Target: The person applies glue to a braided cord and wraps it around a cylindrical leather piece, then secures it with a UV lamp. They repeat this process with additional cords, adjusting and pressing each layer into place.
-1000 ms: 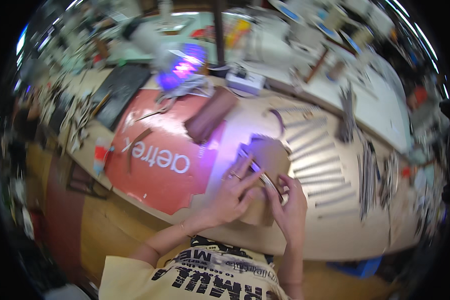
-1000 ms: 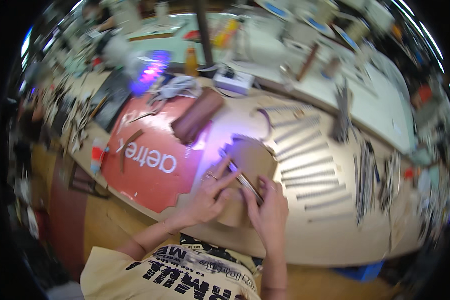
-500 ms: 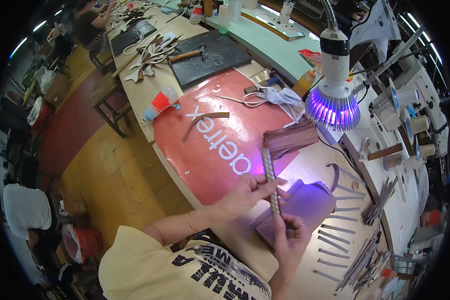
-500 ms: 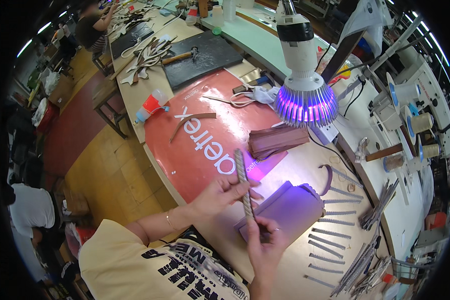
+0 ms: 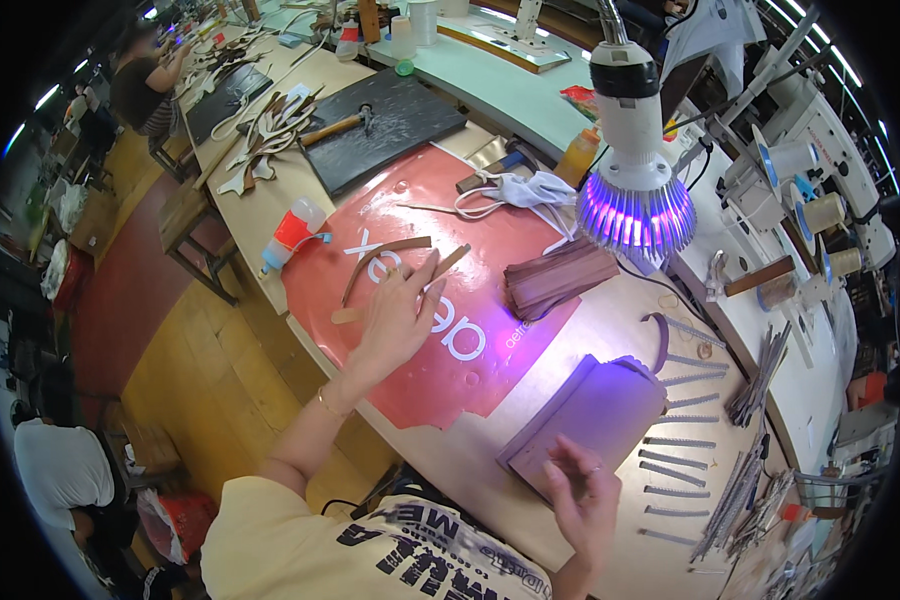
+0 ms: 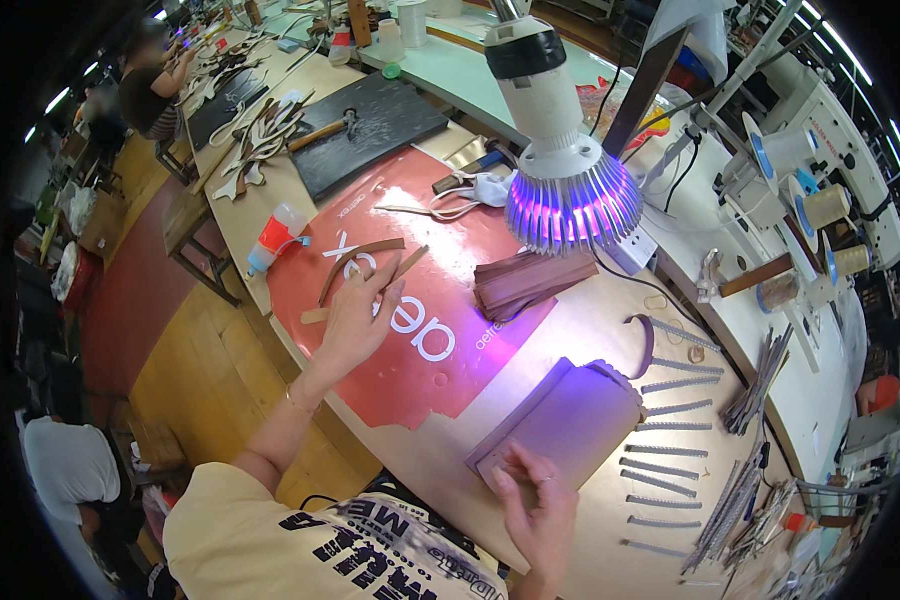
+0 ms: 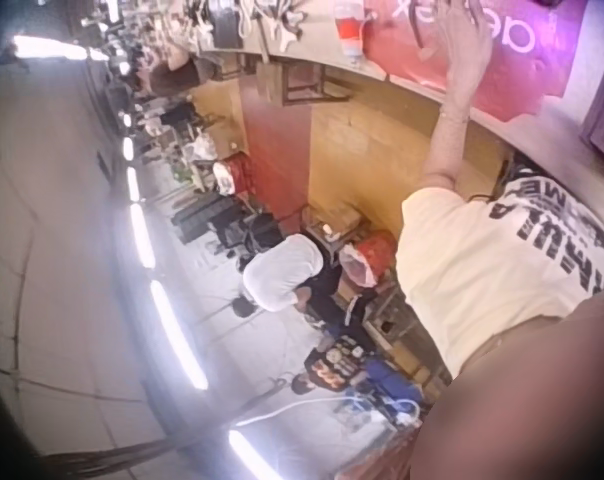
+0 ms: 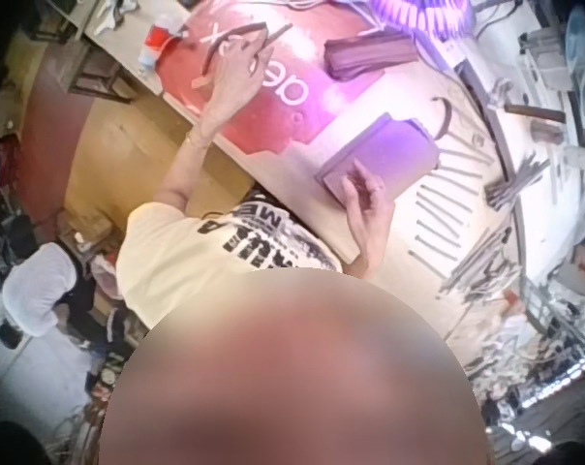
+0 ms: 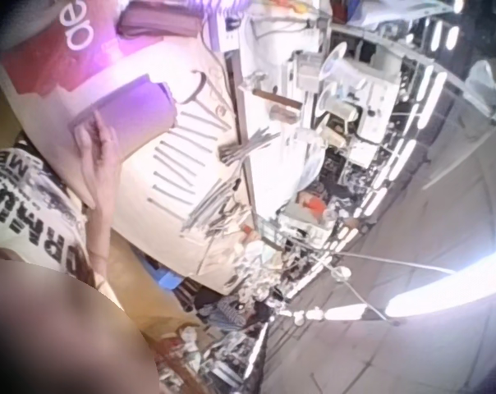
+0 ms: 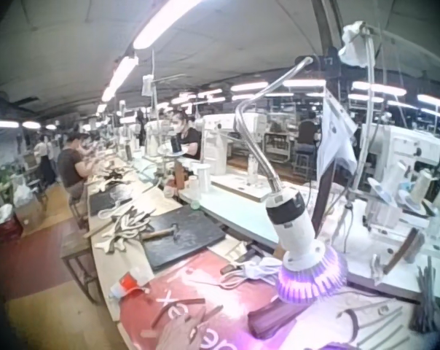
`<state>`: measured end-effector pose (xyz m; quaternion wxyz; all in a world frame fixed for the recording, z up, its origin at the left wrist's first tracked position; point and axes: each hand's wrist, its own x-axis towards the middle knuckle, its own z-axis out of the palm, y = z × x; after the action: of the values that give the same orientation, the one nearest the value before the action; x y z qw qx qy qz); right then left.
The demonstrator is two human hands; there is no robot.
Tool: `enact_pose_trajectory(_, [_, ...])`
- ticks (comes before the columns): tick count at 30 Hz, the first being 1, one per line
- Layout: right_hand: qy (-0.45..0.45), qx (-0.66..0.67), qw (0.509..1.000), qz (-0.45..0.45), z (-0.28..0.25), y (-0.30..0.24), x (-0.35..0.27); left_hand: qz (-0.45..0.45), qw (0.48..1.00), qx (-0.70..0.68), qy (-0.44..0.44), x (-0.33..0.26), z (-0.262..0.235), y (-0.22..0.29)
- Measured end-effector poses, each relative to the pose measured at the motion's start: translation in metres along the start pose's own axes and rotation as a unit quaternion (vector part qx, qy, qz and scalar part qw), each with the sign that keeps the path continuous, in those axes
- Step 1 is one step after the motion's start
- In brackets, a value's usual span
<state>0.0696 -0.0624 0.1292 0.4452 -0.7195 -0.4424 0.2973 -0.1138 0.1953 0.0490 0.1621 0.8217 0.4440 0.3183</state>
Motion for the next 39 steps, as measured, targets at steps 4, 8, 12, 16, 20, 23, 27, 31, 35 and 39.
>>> enact_pose_trajectory(4, [0.032,0.011,0.999,0.02,-0.02,0.003,-0.009,0.0,0.999,0.044,-0.025,0.015,0.025,-0.032])
enact_pose_trajectory(8, [0.074,-0.011,0.997,0.025,-0.034,0.007,-0.014,0.009,0.995,0.096,0.006,0.021,0.032,-0.064])
enact_pose_trajectory(12, [0.107,-0.03,0.993,0.05,-0.048,0.012,-0.019,-0.037,0.987,0.156,-0.003,0.024,0.02,-0.073])
enact_pose_trajectory(16, [0.139,-0.048,0.986,0.08,-0.059,0.017,-0.019,0.041,0.966,0.242,0.078,0.031,0.015,-0.051])
enact_pose_trajectory(20, [0.173,-0.043,0.982,0.071,-0.066,0.022,-0.017,0.124,0.992,-0.004,0.037,0.053,0.044,-0.001])
enact_pose_trajectory(23, [0.184,-0.051,0.98,0.065,-0.067,0.023,-0.018,0.205,0.973,-0.098,-0.038,0.064,0.083,0.048])
enact_pose_trajectory(27, [0.184,-0.04,0.979,0.073,-0.069,0.025,-0.024,0.241,0.964,-0.096,-0.055,0.107,0.141,0.095])
enact_pose_trajectory(31, [0.208,-0.052,0.973,0.086,-0.076,0.03,-0.037,0.269,0.955,-0.04,-0.118,0.15,0.176,0.112])
enact_pose_trajectory(35, [0.25,-0.048,0.96,0.113,-0.083,0.035,-0.046,0.226,0.956,-0.024,-0.185,0.164,0.178,0.112])
enact_pose_trajectory(39, [0.251,-0.043,0.96,0.113,-0.085,0.036,-0.045,0.24,0.936,-0.057,-0.253,0.181,0.173,0.112])
